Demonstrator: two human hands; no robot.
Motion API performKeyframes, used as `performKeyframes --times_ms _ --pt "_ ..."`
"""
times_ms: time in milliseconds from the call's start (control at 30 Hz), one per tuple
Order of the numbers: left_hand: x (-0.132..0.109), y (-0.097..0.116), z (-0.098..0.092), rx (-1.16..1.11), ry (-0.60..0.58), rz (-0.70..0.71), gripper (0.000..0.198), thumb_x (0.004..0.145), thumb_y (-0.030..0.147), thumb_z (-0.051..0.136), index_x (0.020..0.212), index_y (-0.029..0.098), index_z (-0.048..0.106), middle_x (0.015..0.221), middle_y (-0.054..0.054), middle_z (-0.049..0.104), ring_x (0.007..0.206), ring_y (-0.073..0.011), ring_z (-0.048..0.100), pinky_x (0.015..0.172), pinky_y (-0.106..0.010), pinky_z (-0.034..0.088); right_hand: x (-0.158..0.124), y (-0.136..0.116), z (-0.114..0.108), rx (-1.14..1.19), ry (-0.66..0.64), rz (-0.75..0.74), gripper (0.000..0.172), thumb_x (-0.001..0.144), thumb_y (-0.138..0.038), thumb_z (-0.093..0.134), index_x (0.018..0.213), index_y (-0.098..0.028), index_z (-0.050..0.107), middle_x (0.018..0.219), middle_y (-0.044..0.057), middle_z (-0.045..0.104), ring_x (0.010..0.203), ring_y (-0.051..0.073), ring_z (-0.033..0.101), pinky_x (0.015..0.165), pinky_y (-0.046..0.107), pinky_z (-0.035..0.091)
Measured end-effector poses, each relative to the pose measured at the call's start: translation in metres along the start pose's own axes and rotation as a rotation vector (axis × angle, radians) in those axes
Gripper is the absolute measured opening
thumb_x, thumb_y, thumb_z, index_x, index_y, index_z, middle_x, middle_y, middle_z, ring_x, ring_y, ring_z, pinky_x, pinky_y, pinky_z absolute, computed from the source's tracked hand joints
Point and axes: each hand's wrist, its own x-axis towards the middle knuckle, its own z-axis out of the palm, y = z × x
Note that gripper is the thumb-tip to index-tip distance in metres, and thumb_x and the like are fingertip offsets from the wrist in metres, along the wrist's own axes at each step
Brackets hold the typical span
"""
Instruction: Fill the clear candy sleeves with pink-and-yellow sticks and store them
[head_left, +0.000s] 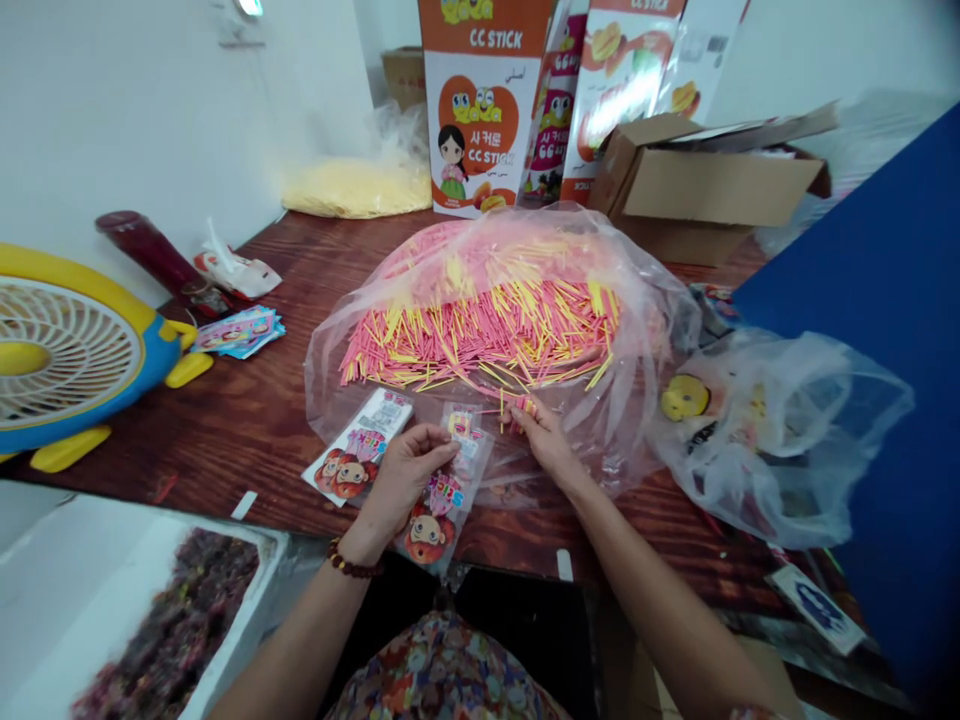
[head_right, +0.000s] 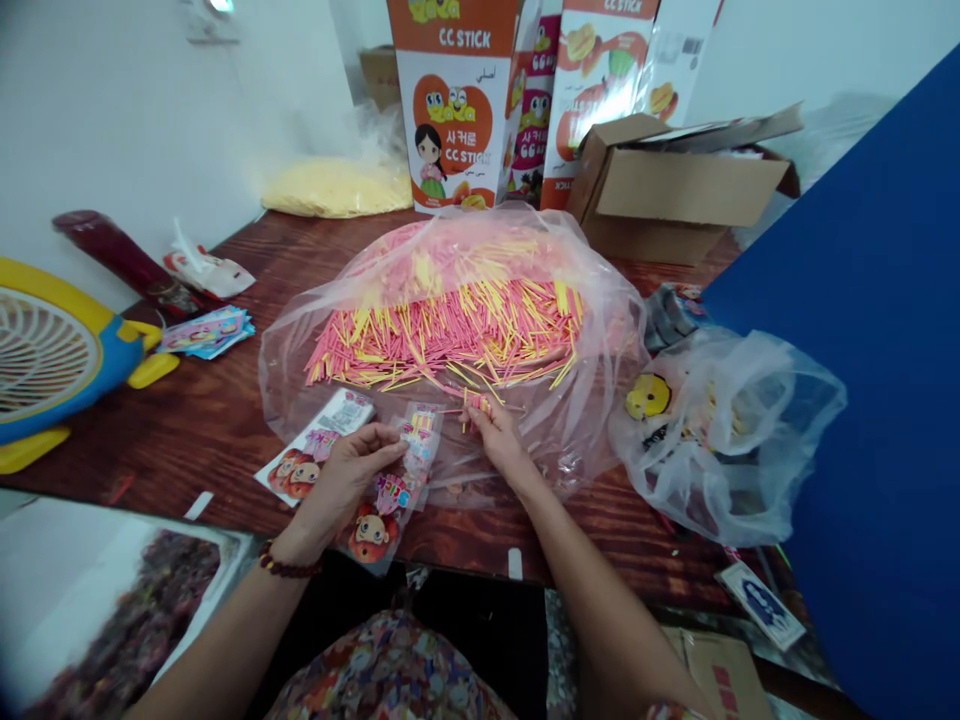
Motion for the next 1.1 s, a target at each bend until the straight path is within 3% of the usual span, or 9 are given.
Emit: performKeyframes --times_ms 67,167,300,433,567,733,867,967,1100 --pt "0.002 -0.003 0.001 0.037 -0.014 -0.003 0.025 0.069 0.035 0.080 0.074 0.015 0.065 0.065 0.003 0.061 0.058 -0.0078 0.052 0.057 -0.019 0.041 0.001 -0.011 0.004 0.183 0.034 0.094 0.032 0.080 -0.053 0.066 0.083 -0.022 0.060 0.074 0.000 0.063 0.069 0.017 0.061 0.069 0.030 0.048" --pt "0.006 -0.007 0.004 0.132 -0.037 0.027 0.025 0.071 0.036 0.078 0.069 0.015 0.065 0.062 0.003 0.059 0.056 -0.0079 0.050 0.055 -0.020 0.039 -0.001 -0.035 0.007 0.306 -0.027 0.149 0.031 0.081 -0.051 0.066 0.087 -0.022 0.058 0.075 -0.001 0.062 0.065 0.015 0.061 0.065 0.029 0.049" --pt "0.010 -0.006 0.007 0.243 -0.089 0.072 0.022 0.072 0.035 0.075 0.069 0.015 0.066 0.063 0.001 0.061 0.059 -0.0105 0.053 0.058 -0.022 0.041 -0.009 -0.063 0.005 -0.052 -0.200 -0.039 0.022 0.089 -0.043 0.058 0.086 -0.021 0.058 0.082 0.002 0.063 0.072 0.015 0.057 0.066 0.027 0.045" --pt "0.010 -0.001 0.008 0.291 -0.130 0.063 0.021 0.073 0.034 0.073 0.068 0.015 0.067 0.063 0.001 0.062 0.058 -0.0108 0.052 0.057 -0.022 0.041 -0.013 -0.071 0.007 -0.468 -0.357 -0.222 0.021 0.096 -0.031 0.046 0.078 -0.020 0.051 0.074 0.000 0.054 0.068 0.014 0.048 0.064 0.026 0.037" --pt "0.009 -0.003 0.006 0.336 -0.135 0.065 0.023 0.075 0.035 0.070 0.065 0.015 0.065 0.059 0.001 0.060 0.054 -0.0099 0.049 0.053 -0.021 0.037 -0.013 -0.068 0.013 -0.569 -0.412 -0.261 0.019 0.097 -0.026 0.042 0.079 -0.022 0.046 0.069 -0.002 0.050 0.064 0.014 0.045 0.060 0.025 0.032" --pt "0.005 -0.006 0.001 0.344 -0.139 0.113 0.029 0.082 0.040 0.065 0.066 0.016 0.067 0.060 0.000 0.062 0.056 -0.0119 0.051 0.056 -0.022 0.039 -0.011 -0.068 0.017 -0.376 -0.327 -0.159 0.020 0.094 -0.035 0.052 0.078 -0.023 0.050 0.068 -0.003 0.055 0.062 0.014 0.048 0.059 0.025 0.035" --pt "0.000 -0.003 0.000 0.385 -0.104 0.228 0.025 0.084 0.039 0.064 0.073 0.018 0.072 0.067 0.000 0.066 0.063 -0.0139 0.055 0.062 -0.023 0.042 -0.010 -0.077 0.025 0.104 -0.047 -0.036 0.020 0.094 -0.044 0.049 0.090 -0.024 0.052 0.075 -0.001 0.061 0.067 0.015 0.058 0.063 0.027 0.046" --pt "-0.003 -0.001 0.001 0.400 -0.134 0.258 0.025 0.087 0.039 0.061 0.077 0.018 0.072 0.072 -0.002 0.067 0.068 -0.0152 0.058 0.065 -0.024 0.045 -0.011 -0.087 0.040 0.350 0.110 -0.051 0.018 0.094 -0.044 0.047 0.095 -0.027 0.049 0.077 -0.002 0.063 0.072 0.016 0.063 0.066 0.028 0.051" --pt "-0.004 -0.001 0.004 0.390 -0.162 0.260 0.027 0.089 0.040 0.058 0.079 0.017 0.071 0.072 -0.002 0.065 0.068 -0.0146 0.055 0.065 -0.024 0.043 -0.012 -0.091 0.061 0.470 0.144 -0.086 0.017 0.093 -0.043 0.048 0.096 -0.026 0.048 0.078 0.000 0.066 0.081 0.017 0.069 0.073 0.031 0.054"
